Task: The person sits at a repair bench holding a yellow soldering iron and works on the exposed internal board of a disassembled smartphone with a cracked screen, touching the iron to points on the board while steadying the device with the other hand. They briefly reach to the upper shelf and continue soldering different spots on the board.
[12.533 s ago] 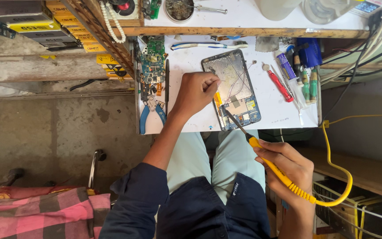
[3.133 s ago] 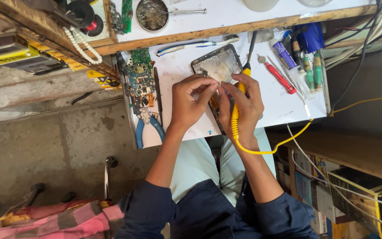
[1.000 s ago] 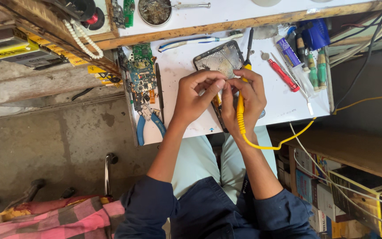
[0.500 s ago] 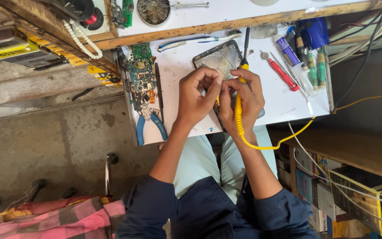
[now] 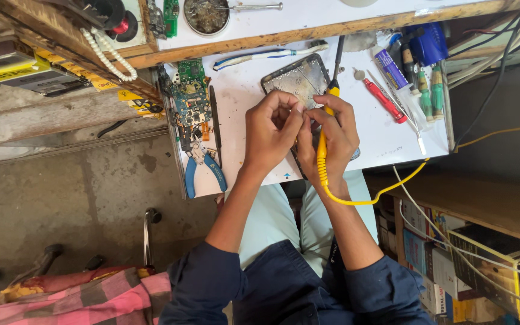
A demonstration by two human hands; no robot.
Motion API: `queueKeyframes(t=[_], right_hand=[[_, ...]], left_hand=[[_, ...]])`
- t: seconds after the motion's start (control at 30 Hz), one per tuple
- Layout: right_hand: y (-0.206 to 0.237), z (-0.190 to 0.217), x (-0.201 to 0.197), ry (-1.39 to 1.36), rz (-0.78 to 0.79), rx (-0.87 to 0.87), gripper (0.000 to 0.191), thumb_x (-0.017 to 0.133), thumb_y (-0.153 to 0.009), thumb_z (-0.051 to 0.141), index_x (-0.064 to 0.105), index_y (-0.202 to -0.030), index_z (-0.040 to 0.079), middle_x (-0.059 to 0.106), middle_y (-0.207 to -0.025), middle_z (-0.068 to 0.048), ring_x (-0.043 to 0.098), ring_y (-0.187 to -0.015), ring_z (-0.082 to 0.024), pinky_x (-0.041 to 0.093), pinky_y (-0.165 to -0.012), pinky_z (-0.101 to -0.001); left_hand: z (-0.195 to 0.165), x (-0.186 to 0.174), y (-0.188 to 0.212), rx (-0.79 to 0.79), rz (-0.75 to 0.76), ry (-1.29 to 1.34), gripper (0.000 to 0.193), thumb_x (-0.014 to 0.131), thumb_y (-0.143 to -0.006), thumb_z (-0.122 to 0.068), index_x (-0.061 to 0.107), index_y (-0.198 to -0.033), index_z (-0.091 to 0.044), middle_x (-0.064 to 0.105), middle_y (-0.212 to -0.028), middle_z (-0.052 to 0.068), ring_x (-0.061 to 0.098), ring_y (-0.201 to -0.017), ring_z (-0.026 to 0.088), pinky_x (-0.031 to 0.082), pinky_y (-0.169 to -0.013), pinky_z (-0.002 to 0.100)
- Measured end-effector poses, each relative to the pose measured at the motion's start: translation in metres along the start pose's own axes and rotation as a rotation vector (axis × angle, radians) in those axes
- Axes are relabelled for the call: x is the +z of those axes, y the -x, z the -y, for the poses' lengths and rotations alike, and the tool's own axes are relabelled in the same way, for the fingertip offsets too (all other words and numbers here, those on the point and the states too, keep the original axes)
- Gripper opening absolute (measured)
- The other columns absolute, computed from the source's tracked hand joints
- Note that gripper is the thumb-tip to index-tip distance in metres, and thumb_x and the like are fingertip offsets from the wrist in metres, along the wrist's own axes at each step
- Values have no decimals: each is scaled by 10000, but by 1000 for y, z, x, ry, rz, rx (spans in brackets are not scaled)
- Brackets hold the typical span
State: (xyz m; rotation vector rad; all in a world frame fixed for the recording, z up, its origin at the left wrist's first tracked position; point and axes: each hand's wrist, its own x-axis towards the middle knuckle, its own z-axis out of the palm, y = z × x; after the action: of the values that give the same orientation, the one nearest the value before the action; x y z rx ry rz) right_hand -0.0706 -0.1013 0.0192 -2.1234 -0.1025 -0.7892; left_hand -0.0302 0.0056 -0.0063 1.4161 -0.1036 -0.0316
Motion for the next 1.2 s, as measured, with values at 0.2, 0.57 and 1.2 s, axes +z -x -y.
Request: queueKeyframes(t=[0.2, 0.57, 1.2], right_hand=[[1, 0, 1, 10, 10, 9, 125, 734, -906, -46, 701, -1026, -37, 647, -1224, -159, 685, -1000, -254, 559, -811, -309], [0, 0, 3, 29, 52, -44, 184, 734, -875, -98, 698, -1053, -69, 631, -1241, -173, 687, -985, -265, 582, -832, -328], [-3, 3, -2, -46, 11, 69, 85, 714, -948, -67, 714, -1032, -57, 640, -1242, -166, 680, -947, -206, 565, -790, -283]], left_hand=[[7, 1, 0, 25, -4, 13, 50, 657, -988, -35, 624, -986, 2, 693, -829, 6, 651, -740, 19, 538, -655, 209], [24, 5, -4, -90, -42, 190, 34, 627, -1005, -18, 629, -985, 9, 711, -899, 37, 646, -775, 47, 559, -712, 231], [2, -22, -2, 26, 106, -55, 103, 737, -957, -48, 758, -1049, -6, 739, -905, 9, 637, -740, 29, 513, -652, 211]])
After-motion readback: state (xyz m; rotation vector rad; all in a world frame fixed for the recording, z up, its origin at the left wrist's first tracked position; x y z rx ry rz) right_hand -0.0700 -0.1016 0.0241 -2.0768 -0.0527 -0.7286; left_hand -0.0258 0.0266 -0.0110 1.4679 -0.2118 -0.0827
